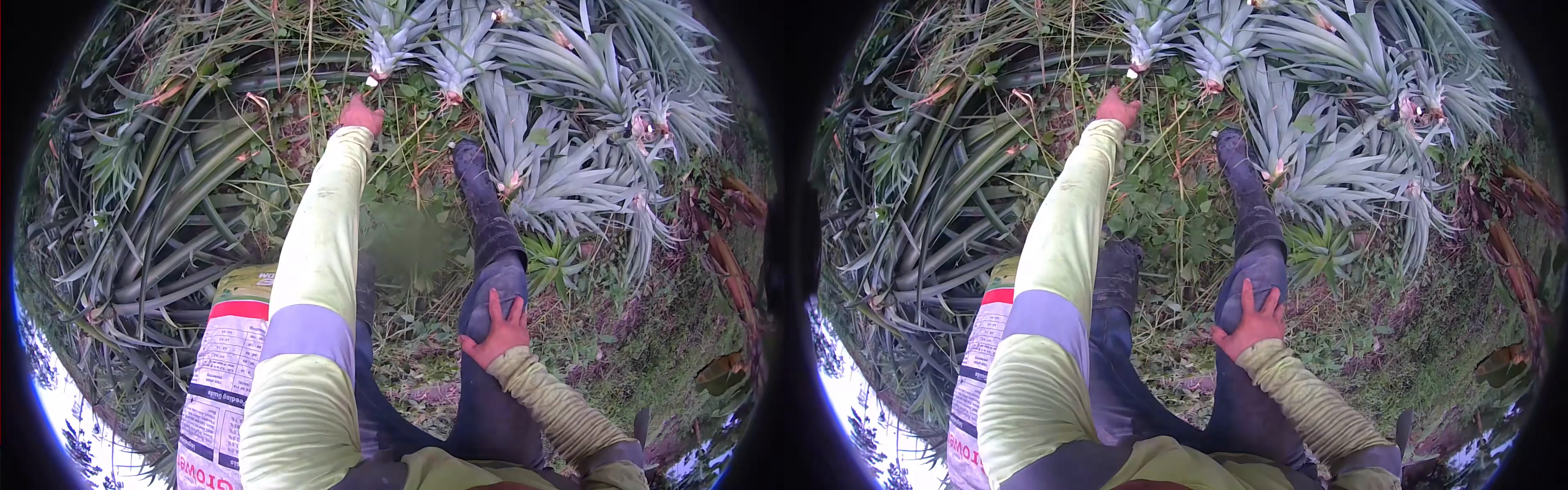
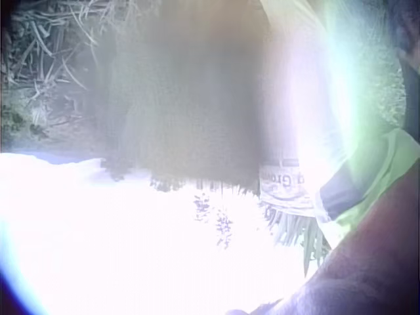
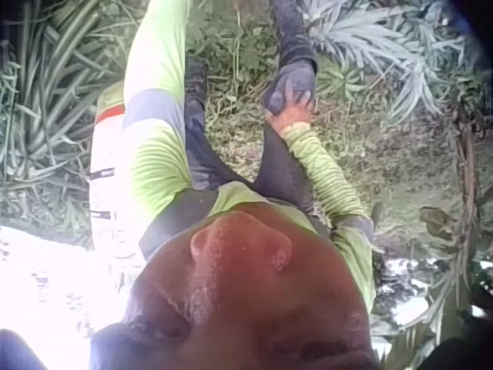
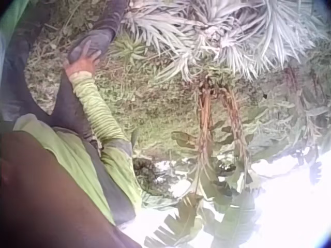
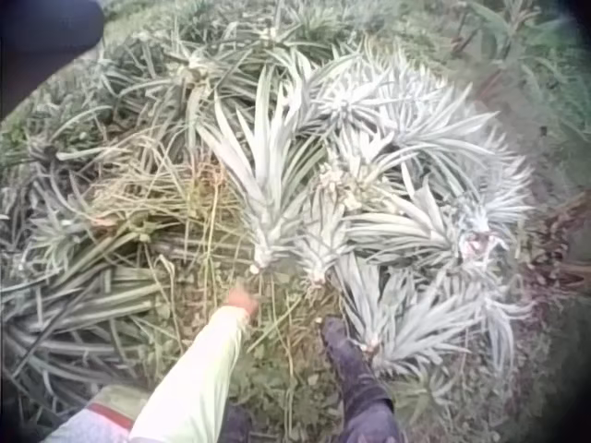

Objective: The person harvests pineapple plant parts by hand and places them into a bag. They reach into rows of plants, pull out individual green stalks, and drop them into a large bag.

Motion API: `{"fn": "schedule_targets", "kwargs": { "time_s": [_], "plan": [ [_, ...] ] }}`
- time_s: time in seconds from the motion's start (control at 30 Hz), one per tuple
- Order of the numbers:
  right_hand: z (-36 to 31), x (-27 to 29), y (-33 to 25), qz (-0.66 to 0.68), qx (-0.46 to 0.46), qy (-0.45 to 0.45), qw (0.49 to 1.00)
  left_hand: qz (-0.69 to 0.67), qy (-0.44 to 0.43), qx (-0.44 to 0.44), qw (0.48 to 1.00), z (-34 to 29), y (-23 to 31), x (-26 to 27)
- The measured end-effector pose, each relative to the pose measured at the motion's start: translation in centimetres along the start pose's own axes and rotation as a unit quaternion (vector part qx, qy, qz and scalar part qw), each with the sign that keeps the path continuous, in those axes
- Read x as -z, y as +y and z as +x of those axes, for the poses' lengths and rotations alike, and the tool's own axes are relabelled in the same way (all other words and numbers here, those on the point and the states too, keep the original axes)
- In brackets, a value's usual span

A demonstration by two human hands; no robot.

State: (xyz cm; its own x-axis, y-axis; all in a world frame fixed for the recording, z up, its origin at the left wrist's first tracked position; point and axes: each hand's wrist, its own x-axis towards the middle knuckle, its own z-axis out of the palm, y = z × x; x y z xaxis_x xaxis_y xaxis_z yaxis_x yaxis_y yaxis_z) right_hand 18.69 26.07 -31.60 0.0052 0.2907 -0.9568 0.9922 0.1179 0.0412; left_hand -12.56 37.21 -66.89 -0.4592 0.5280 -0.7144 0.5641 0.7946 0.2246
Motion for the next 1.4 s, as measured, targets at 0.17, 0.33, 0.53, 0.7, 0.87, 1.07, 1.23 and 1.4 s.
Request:
{"fn": "schedule_targets", "kwargs": {
  "time_s": [0.17,0.33,0.53,0.7,0.87,1.07,1.23,1.4],
  "plan": [
    [0.1,0.1,-0.7,0.003,0.019,0.017,1.0,-0.042,0.051,-0.041,0.997,6.6,1.1,-1.3],
    [0.4,1.0,-1.3,0.006,0.013,0.013,1.0,0.027,0.039,-0.039,0.998,6.7,4.2,-1.8],
    [0.5,1.3,-2.7,-0.005,-0.007,-0.031,0.999,0.1,0.074,-0.1,0.987,0.4,5.3,2.0],
    [0.3,2.0,-2.8,-0.016,-0.075,-0.091,0.993,0.034,0.003,-0.088,0.996,-10.7,7.1,8.9],
    [-0.6,4.3,-2.9,0.009,-0.109,-0.107,0.988,-0.023,0.02,-0.108,0.994,-23.4,7.3,21.0],
    [-2.7,6.2,-1.2,0.076,-0.003,0.016,0.997,-0.392,-0.008,-0.073,0.917,-38.8,6.1,37.5],
    [-11.7,16.8,-3.8,0.086,0.286,0.275,0.914,-0.64,-0.024,0.016,0.767,-54.7,6.9,48.5],
    [-19.1,26.7,-7.6,-0.046,0.478,0.411,0.775,-0.689,0.047,-0.035,0.722,-70.0,9.4,52.2]
  ]
}}
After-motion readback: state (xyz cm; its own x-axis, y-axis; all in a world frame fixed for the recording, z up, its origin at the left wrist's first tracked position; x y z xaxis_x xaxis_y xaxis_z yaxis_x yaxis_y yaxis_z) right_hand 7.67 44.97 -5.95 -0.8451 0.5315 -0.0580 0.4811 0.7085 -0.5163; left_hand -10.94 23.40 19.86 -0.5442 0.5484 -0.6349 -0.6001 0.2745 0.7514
